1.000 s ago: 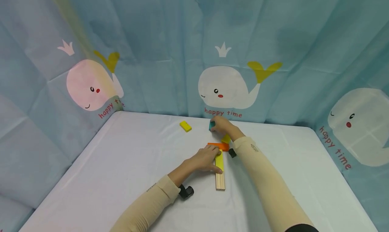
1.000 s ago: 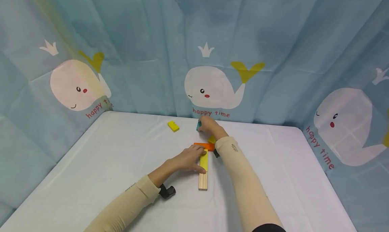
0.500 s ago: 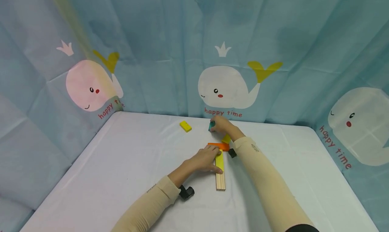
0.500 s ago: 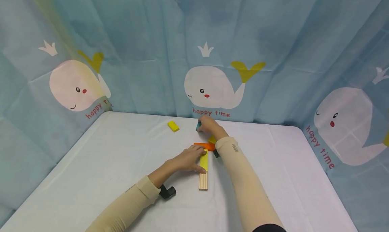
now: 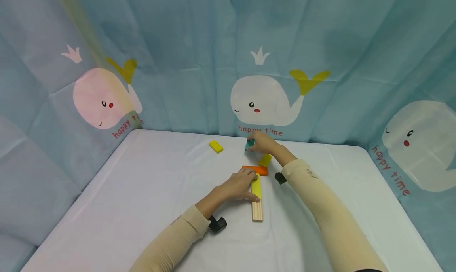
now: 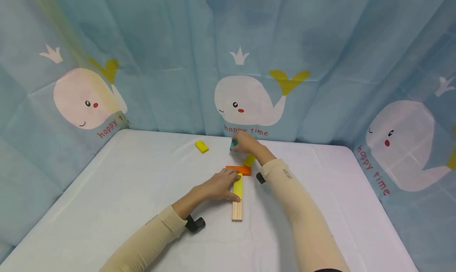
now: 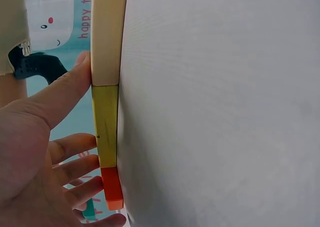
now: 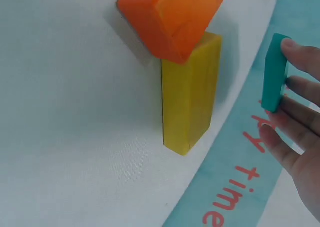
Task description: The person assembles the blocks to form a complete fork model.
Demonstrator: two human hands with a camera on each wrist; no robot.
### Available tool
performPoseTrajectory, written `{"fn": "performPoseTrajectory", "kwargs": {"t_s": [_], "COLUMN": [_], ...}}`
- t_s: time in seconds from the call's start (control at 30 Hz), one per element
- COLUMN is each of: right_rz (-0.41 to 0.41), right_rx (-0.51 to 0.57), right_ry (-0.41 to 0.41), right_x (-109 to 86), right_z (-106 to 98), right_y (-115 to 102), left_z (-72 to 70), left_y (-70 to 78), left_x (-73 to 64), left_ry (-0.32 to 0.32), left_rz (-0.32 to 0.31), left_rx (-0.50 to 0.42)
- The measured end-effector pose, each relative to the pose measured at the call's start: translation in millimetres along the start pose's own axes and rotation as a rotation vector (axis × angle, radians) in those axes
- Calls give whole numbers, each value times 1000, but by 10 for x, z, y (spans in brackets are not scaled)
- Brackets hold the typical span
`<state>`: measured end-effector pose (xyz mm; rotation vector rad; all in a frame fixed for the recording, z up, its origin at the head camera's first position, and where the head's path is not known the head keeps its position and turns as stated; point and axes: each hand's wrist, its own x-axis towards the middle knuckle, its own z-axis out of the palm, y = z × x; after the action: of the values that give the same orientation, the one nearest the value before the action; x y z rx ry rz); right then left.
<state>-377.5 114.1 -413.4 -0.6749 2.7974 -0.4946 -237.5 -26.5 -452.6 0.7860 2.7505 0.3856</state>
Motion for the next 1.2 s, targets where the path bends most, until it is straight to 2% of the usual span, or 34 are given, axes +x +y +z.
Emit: {"fn": "performPoseTrajectory", "kwargs": {"t_s": [0.27,0.8,1.2], "right_rz": [-40,-60,-74], "right_rx": [27,37,25], "right_ry": [29,25,14], "right_x": [-72,-318,-412], "right_z": [43,56,62], "right_y": [7,14,16], "left_z": [-36,-9,-1], "left_y": [4,32,24], "left_x": [-20,-4,-27], "left_ry": [-5,-5,6], "left_rz": [1,-10,-2], "left_rx": [-1,19,14]}}
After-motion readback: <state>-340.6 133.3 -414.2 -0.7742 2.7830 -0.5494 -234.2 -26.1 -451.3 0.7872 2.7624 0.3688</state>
